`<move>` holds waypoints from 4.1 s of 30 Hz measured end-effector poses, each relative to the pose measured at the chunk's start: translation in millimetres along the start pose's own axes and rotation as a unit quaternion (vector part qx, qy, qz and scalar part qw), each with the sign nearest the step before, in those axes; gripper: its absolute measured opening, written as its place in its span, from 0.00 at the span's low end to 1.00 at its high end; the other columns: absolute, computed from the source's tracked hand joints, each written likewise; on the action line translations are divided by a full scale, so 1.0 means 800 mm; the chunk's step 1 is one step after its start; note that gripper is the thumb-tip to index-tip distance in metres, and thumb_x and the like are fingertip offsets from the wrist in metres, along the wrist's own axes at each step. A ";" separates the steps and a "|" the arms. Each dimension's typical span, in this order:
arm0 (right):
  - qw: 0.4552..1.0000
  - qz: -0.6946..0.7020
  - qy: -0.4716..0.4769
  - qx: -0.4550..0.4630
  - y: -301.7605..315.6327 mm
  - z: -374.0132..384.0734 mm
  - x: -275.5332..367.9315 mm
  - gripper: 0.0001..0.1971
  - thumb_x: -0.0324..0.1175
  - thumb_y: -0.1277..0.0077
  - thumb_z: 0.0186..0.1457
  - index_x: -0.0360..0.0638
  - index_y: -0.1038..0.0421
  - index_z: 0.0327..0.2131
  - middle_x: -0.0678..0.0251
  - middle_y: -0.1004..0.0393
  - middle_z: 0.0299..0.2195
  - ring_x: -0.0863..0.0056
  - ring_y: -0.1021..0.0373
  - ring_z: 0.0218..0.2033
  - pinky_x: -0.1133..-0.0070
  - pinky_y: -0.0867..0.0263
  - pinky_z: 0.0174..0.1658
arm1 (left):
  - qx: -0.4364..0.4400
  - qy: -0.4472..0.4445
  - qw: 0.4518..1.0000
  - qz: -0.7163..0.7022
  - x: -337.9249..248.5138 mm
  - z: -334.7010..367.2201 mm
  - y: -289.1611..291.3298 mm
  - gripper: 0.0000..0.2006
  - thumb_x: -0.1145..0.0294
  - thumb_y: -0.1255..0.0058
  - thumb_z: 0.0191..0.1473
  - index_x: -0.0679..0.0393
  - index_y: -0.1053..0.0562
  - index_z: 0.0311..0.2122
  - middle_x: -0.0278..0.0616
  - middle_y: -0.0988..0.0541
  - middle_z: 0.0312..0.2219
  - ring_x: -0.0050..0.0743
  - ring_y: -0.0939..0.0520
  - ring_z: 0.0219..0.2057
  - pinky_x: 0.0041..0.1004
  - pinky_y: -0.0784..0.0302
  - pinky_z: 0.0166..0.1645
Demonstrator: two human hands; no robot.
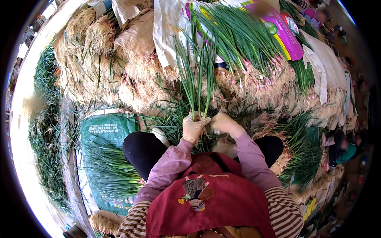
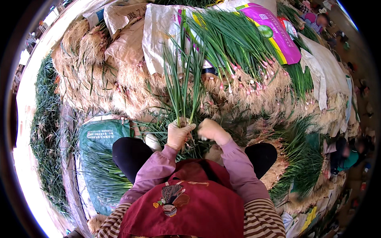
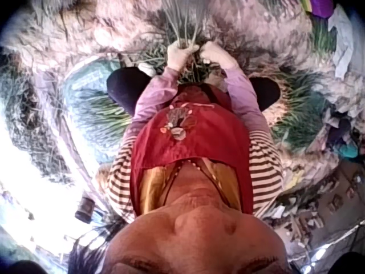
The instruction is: The person peels outer layers and roots from scallions by hand, gathering them into bundles and placing them onto a pile.
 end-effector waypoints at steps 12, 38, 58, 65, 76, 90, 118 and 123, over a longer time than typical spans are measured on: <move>0.918 -0.389 -0.058 0.050 -0.038 -0.015 -0.050 0.15 0.31 0.50 0.40 0.36 0.25 0.34 0.51 0.24 0.32 0.57 0.26 0.35 0.68 0.31 0.39 | 0.043 0.104 0.984 -0.135 -0.003 -0.013 -0.012 0.05 0.72 0.47 0.53 0.61 0.27 0.31 0.33 0.26 0.17 0.15 0.28 0.13 0.16 0.37 0.13; 0.925 -0.145 0.042 -0.349 0.094 -0.021 0.041 0.19 0.46 0.42 0.45 0.38 0.28 0.32 0.55 0.25 0.27 0.57 0.27 0.31 0.68 0.32 0.35 | 0.042 0.116 0.991 -0.044 0.021 -0.004 0.014 0.07 0.69 0.47 0.54 0.63 0.27 0.31 0.31 0.31 0.14 0.18 0.32 0.10 0.20 0.35 0.13; 0.903 -0.229 0.011 -0.364 0.110 0.053 0.035 0.25 0.50 0.40 0.42 0.36 0.31 0.31 0.54 0.26 0.20 0.55 0.27 0.26 0.65 0.32 0.31 | 0.083 0.099 0.988 -0.085 0.025 0.011 -0.003 0.10 0.67 0.52 0.56 0.66 0.27 0.33 0.39 0.27 0.17 0.27 0.26 0.15 0.28 0.25 0.22; 0.909 -0.187 -0.017 -0.371 0.107 0.074 0.017 0.22 0.48 0.43 0.45 0.35 0.29 0.31 0.50 0.25 0.24 0.53 0.27 0.29 0.64 0.32 0.33 | 0.042 0.091 0.992 -0.071 0.007 0.008 0.010 0.09 0.66 0.53 0.58 0.60 0.26 0.35 0.30 0.29 0.18 0.17 0.30 0.15 0.19 0.32 0.20; 0.978 -0.078 -0.039 -0.192 0.026 0.126 -0.074 0.16 0.42 0.46 0.49 0.45 0.25 0.39 0.54 0.25 0.37 0.55 0.29 0.40 0.68 0.34 0.44 | -0.013 0.087 0.996 0.001 0.008 0.012 0.040 0.10 0.68 0.53 0.57 0.63 0.25 0.38 0.32 0.33 0.12 0.21 0.33 0.07 0.23 0.35 0.10; 0.943 0.201 0.141 -0.226 0.021 0.092 -0.003 0.11 0.35 0.46 0.51 0.34 0.28 0.26 0.63 0.29 0.18 0.72 0.34 0.22 0.76 0.39 0.28 | -0.065 0.067 0.995 0.039 0.046 0.024 0.063 0.16 0.77 0.44 0.46 0.67 0.27 0.43 0.37 0.22 0.31 0.18 0.28 0.18 0.18 0.33 0.20; 0.940 0.158 0.035 -0.300 0.054 0.104 0.001 0.21 0.41 0.50 0.54 0.35 0.34 0.46 0.49 0.28 0.40 0.60 0.30 0.43 0.67 0.37 0.47 | -0.017 -0.074 0.991 -0.114 -0.070 -0.023 0.040 0.11 0.66 0.52 0.57 0.65 0.26 0.38 0.34 0.28 0.17 0.19 0.31 0.13 0.24 0.26 0.14; 0.965 -0.252 0.072 0.025 -0.149 0.169 -0.044 0.11 0.32 0.51 0.48 0.37 0.24 0.32 0.53 0.24 0.34 0.61 0.26 0.32 0.67 0.31 0.37 | -0.021 -0.111 0.990 -0.089 -0.105 -0.023 0.031 0.11 0.64 0.53 0.58 0.62 0.26 0.37 0.31 0.31 0.16 0.15 0.34 0.14 0.15 0.41 0.19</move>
Point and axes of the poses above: each hand's wrist, its own z-axis towards the middle knuckle, its own y-axis out of the back of the hand, x = y × z, the point moved 9 cm from there along z, towards the middle knuckle
